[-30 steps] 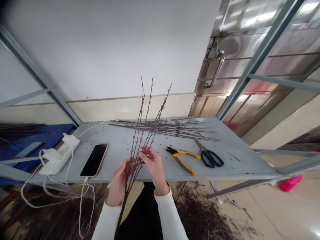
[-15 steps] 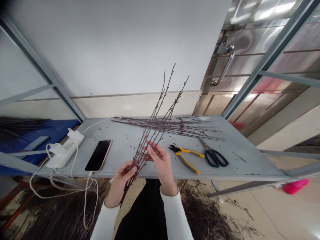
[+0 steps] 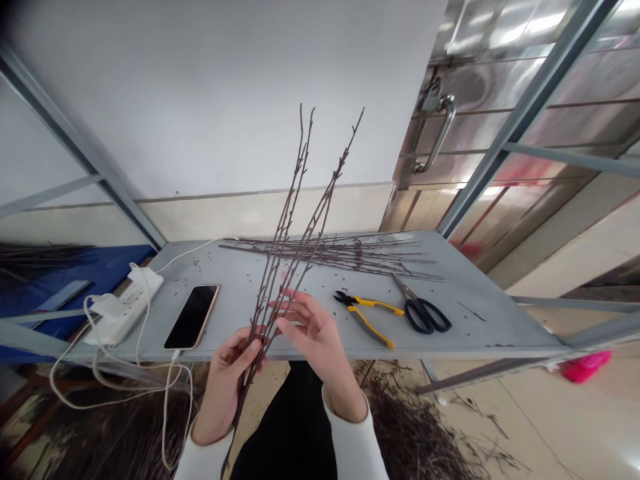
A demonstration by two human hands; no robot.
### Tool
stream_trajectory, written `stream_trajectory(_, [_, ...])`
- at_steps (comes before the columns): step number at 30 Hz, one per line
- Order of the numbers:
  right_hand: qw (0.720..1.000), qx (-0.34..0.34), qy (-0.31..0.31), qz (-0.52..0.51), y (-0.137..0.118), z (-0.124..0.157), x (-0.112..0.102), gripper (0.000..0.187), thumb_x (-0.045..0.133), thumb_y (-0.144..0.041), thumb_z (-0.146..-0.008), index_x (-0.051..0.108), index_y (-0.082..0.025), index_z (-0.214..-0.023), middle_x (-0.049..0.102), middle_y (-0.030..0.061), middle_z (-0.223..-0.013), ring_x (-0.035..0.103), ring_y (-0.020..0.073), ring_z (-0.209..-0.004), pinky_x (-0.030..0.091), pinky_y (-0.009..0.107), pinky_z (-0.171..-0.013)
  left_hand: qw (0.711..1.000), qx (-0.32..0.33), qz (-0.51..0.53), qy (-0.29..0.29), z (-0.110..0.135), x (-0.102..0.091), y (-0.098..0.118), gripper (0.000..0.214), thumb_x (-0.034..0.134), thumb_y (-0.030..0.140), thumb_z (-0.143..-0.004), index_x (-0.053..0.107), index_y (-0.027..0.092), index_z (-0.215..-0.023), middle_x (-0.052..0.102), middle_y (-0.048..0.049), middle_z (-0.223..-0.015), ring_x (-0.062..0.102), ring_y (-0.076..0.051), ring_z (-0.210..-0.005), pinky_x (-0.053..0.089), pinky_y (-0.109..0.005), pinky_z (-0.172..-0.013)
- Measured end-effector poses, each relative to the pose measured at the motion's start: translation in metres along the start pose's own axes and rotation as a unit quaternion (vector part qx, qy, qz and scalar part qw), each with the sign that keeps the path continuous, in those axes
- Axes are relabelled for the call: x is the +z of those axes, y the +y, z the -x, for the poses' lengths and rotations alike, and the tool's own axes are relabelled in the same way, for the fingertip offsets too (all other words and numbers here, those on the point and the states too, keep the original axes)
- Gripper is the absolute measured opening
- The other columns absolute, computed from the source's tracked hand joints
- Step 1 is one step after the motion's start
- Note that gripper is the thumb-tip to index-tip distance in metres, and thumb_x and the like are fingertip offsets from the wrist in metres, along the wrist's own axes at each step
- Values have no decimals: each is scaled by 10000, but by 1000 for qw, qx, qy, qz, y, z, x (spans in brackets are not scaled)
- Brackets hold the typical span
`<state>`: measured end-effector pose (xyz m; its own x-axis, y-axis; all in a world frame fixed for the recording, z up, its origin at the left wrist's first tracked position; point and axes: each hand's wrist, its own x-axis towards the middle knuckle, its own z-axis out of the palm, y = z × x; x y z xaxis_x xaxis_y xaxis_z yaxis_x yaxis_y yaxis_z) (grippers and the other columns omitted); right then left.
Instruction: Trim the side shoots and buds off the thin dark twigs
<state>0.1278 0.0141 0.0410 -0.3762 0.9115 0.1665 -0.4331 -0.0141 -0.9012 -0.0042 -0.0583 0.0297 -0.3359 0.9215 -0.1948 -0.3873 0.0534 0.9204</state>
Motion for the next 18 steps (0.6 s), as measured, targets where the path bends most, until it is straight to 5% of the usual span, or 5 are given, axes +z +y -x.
stream_trajectory(18, [999,-25,15,30,-20,19,22,342,704,-243,-738,586,-265,-1058,674,37,-979,651,173,-811,556,285,-650,993,-16,62,-95,11,6,7,156,737,312,-711,701,163,-740,612,1,-628,469,-50,-470,356,-153,-433])
